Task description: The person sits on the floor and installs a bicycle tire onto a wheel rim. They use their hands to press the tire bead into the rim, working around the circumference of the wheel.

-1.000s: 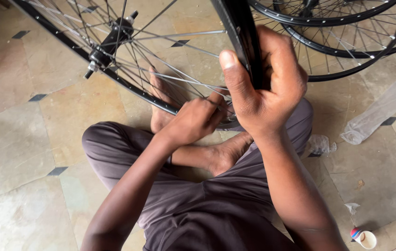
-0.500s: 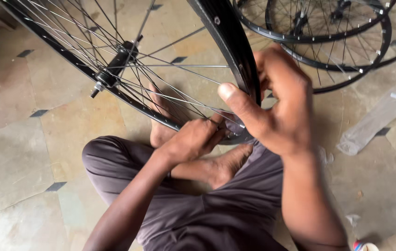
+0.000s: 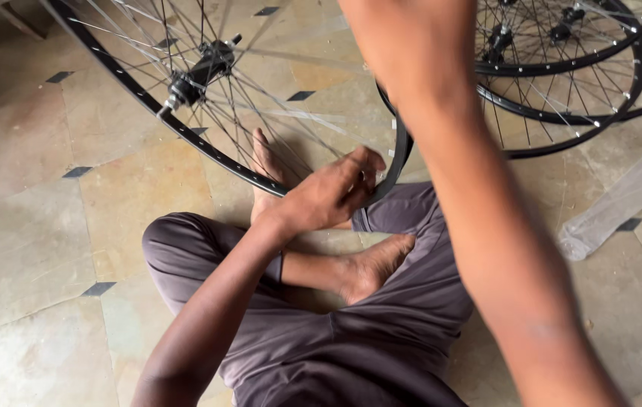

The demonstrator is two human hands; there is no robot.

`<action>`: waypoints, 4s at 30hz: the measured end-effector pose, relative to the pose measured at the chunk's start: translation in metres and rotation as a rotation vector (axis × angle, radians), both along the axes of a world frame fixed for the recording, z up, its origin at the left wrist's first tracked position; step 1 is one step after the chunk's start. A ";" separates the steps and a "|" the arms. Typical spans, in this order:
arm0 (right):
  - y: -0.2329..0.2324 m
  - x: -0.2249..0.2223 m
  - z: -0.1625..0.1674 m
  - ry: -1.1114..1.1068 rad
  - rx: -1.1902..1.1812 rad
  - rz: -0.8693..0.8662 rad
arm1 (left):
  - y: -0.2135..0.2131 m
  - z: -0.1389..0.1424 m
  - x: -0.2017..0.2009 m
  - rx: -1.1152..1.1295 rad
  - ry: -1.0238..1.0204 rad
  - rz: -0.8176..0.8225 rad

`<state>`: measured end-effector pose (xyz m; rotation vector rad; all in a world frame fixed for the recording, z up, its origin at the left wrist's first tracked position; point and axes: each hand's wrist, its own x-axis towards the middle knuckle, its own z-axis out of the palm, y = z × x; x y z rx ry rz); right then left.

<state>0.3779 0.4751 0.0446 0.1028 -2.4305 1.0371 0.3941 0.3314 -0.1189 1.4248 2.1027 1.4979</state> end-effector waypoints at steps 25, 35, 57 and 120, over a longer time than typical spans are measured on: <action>-0.004 0.031 -0.076 0.382 -0.362 0.067 | -0.004 -0.032 -0.009 -0.244 0.154 0.316; -0.017 0.007 -0.099 0.417 -0.317 0.077 | 0.001 -0.062 -0.033 -0.391 0.188 0.441; -0.030 0.009 -0.075 0.384 -0.346 0.077 | -0.014 -0.030 -0.035 -0.458 -0.033 0.404; -0.011 -0.005 -0.090 0.389 -0.362 0.066 | 0.000 -0.024 -0.053 0.065 -0.012 0.096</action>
